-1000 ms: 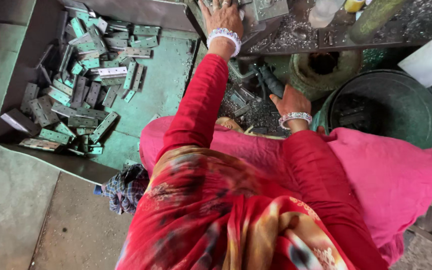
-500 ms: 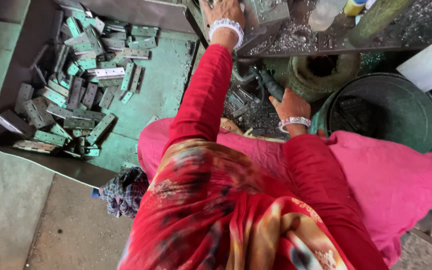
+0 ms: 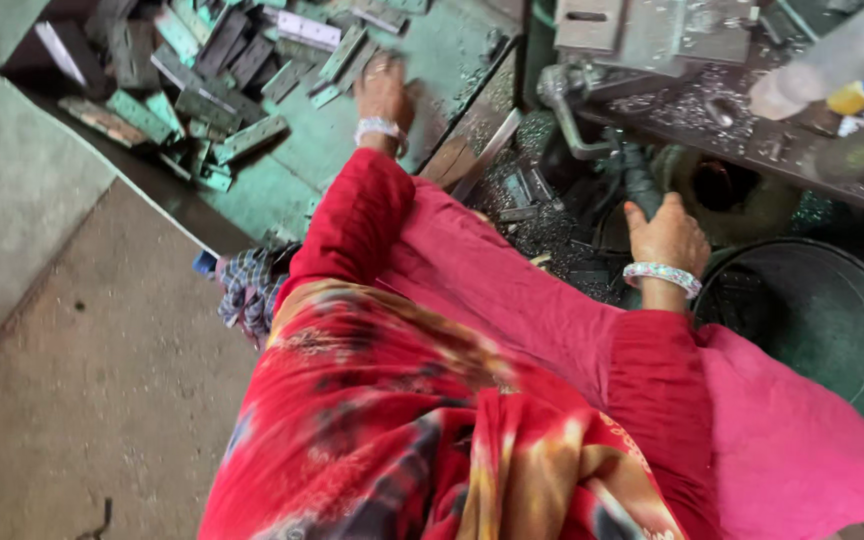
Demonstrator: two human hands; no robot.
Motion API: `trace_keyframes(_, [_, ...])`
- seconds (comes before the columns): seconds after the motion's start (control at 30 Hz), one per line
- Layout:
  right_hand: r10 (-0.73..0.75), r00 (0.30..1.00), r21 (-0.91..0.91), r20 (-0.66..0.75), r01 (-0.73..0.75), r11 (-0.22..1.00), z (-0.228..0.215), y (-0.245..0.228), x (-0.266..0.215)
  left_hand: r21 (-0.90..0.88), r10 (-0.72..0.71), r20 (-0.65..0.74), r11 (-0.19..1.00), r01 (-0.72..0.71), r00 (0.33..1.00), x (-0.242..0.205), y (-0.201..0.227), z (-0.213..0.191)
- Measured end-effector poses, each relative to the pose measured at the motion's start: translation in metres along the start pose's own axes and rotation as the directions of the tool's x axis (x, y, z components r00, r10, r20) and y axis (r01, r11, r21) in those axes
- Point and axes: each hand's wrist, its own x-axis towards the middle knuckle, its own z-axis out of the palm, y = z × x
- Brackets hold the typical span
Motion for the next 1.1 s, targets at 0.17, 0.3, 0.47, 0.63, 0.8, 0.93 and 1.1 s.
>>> trace_keyframes(0.17, [-0.013,1.000,-0.036,0.024,0.014,0.999,-0.002,-0.003,-0.004,-0.014,-0.409,-0.261,0.907,0.420,0.874,0.019,-0.042,0.013])
trace_keyframes(0.3, [0.014,0.999,-0.043,0.033,-0.012,0.999,-0.002,-0.003,0.000,-0.083,-0.647,-0.072,0.763,0.642,0.759,0.031,-0.033,0.009])
trace_keyframes(0.47, [-0.005,1.000,-0.050,0.024,0.007,0.999,-0.001,-0.004,0.000,-0.012,-0.627,-0.067,0.778,0.628,0.776,0.021,-0.036,-0.002])
trace_keyframes(0.63, [0.005,1.000,-0.044,0.027,-0.004,0.999,-0.003,-0.003,0.001,0.116,-0.576,-0.091,0.804,0.583,0.812,0.031,-0.032,0.000])
trace_keyframes(0.8, [0.030,0.998,-0.041,0.062,-0.028,0.999,-0.003,-0.007,0.001,0.295,-0.550,-0.036,0.792,0.535,0.834,0.041,-0.020,0.007])
trace_keyframes(0.93, [0.022,0.999,-0.037,0.036,-0.020,0.999,-0.003,-0.005,0.001,0.230,-0.503,-0.084,0.830,0.508,0.860,0.035,-0.016,0.023])
trace_keyframes(1.1, [0.024,0.999,-0.039,0.042,-0.022,0.999,0.000,-0.004,0.002,0.335,-0.411,-0.137,0.837,0.433,0.901,0.041,-0.019,0.036])
